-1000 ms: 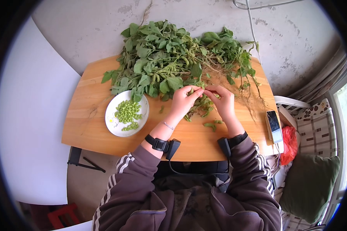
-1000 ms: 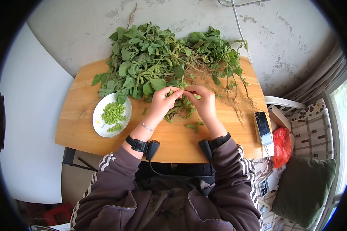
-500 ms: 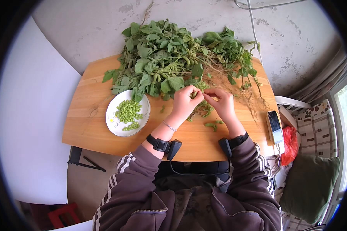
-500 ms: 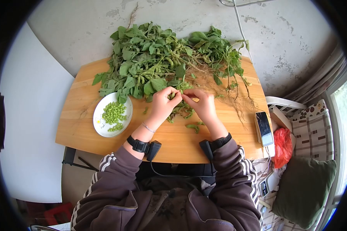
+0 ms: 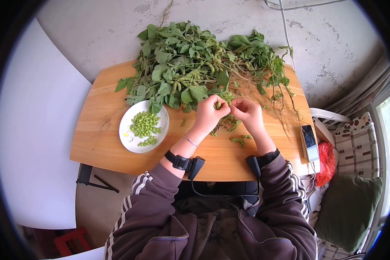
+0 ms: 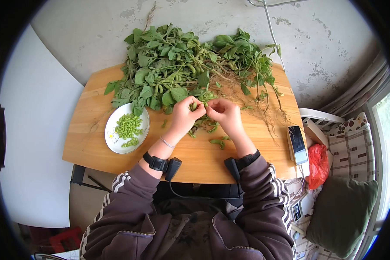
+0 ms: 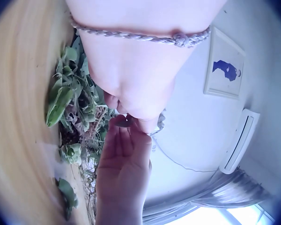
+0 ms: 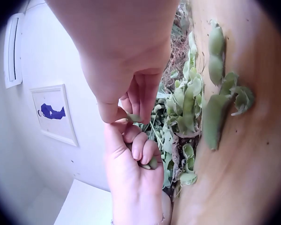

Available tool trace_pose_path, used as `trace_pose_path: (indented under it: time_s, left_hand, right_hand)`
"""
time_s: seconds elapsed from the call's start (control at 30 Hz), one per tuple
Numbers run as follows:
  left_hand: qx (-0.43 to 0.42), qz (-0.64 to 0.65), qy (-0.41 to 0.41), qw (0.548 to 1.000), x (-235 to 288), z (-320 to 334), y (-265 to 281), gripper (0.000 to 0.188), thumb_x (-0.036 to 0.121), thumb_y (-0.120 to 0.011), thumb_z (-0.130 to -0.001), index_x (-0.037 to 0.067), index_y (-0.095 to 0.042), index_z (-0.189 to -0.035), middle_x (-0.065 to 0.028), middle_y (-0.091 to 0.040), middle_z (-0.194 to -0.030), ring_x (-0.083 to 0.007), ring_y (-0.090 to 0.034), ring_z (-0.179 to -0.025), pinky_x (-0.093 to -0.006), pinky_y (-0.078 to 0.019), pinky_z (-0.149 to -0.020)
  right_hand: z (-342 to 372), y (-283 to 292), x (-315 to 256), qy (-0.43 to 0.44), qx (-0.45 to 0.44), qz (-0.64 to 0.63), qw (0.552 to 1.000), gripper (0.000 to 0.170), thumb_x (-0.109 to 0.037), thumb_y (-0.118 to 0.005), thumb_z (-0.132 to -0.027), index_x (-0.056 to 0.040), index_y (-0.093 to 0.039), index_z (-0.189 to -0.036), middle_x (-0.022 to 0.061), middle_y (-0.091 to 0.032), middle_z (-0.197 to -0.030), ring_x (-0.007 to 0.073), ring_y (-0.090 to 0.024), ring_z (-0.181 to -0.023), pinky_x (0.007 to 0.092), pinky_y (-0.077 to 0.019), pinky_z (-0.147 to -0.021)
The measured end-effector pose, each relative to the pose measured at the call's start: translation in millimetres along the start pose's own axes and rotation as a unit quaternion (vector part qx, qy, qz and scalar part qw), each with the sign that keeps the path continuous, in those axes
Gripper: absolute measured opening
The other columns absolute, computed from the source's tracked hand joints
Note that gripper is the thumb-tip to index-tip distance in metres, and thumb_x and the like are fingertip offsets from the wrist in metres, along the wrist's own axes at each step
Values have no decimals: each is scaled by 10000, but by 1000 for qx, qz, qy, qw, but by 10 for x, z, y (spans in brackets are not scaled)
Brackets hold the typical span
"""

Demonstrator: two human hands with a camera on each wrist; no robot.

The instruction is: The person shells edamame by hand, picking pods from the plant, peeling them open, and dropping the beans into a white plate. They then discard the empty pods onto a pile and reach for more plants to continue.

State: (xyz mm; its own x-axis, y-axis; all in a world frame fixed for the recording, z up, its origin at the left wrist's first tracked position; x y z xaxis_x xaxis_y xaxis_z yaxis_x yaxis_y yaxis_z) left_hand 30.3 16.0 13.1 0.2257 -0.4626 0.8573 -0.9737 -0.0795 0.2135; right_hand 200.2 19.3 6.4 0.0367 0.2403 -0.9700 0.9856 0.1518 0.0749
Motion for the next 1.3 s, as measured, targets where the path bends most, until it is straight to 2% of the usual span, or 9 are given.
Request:
trace_pose_path:
  time_s: [0.23, 0.33, 0.43, 0.5, 0.6, 0.7, 0.87, 1.17, 1.3]
  left_hand:
    - [-91, 336, 227, 910, -208, 22, -9, 198, 162, -724, -909, 29, -634, -794, 22, -638, -731, -36, -477, -548, -203, -358, -478]
    - [-76, 314, 209, 923, -120, -12, 20, 141, 165, -709, -932, 39, -646, -923, 41, -520, -653, -24, -359, -491, -206, -273, -462]
    - [-72, 229, 199, 950, 28, -46, 43, 171, 175, -740, -913, 25, -693, -982, 39, -549, -672, -45, -400, -495, -211, -307, -475]
    - [-27, 80, -52, 995, 35, -112, 9, 202, 178, -759, -899, 25, -710, -1021, 46, -561, -686, -53, -432, -512, -217, -328, -487]
    - [-13, -12, -120, 993, -42, -99, -18, 231, 177, -777, -884, 28, -715, -1049, 54, -569, -675, -62, -477, -541, -225, -349, -502]
    - [-66, 64, 71, 993, -80, -24, -14, 201, 167, -751, -907, 15, -705, -1031, 43, -546, -639, -46, -441, -508, -221, -307, -475]
    - [-108, 361, 277, 884, -121, 5, -45, 185, 145, -668, -962, -12, -640, -1056, 30, -525, -626, -28, -346, -448, -219, -231, -434]
    - [-167, 464, 346, 798, -104, -18, 6, 175, 169, -634, -973, 19, -641, -1062, -109, -714, -912, -21, -353, -473, -199, -248, -430]
    - [-147, 389, 325, 849, -127, -18, 9, 183, 172, -664, -957, 19, -655, -1057, -121, -725, -986, -14, -348, -475, -194, -258, -437]
  right_hand:
    - [-33, 67, 97, -89, -39, -152, 984, 256, -135, -701, -918, 56, -645, -1079, 86, -704, -935, 154, -692, -829, 268, -558, -799]
    - [-21, 64, 42, -103, -30, -177, 978, 263, -135, -690, -926, 57, -637, -1099, 96, -704, -965, 167, -697, -853, 277, -565, -813]
    - [-42, 59, 85, -93, -12, -180, 979, 270, -134, -684, -930, 58, -633, -1113, 97, -702, -973, 171, -699, -867, 282, -568, -823]
    - [-49, 65, 84, -83, 9, -178, 980, 268, -131, -683, -930, 58, -635, -1114, 92, -700, -966, 165, -695, -868, 281, -566, -824]
    - [-49, 81, 61, -67, 31, -165, 984, 248, -122, -679, -929, 58, -645, -1096, 78, -696, -944, 145, -679, -850, 272, -550, -810]
    - [-94, 132, 148, -50, 22, -141, 989, 218, -118, -669, -932, 53, -657, -1066, 60, -686, -911, 120, -646, -806, 253, -517, -771]
    - [-76, 111, 116, -74, -5, -206, 976, 211, -136, -665, -939, 41, -662, -1054, 34, -663, -872, 92, -580, -748, 220, -455, -700]
    - [-58, 45, 105, -125, -23, -267, 955, 186, -153, -667, -952, -3, -666, -1060, -28, -625, -850, 46, -515, -727, 189, -415, -667]
    - [-67, 69, 139, -123, -9, -237, 964, 195, -158, -670, -953, 1, -666, -1066, -27, -620, -804, 46, -503, -669, 191, -416, -614]
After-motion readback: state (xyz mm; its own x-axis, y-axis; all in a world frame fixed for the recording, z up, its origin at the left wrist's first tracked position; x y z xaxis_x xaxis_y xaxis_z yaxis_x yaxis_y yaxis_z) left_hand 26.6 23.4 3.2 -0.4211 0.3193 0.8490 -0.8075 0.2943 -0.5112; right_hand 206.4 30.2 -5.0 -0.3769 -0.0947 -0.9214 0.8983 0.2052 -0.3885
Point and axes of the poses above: each hand's wrist, its own z-axis away from the middle knuckle, its own y-axis out of the back of the hand, x = y × z, the point moved 3 cm from there along -z, towards the middle knuckle
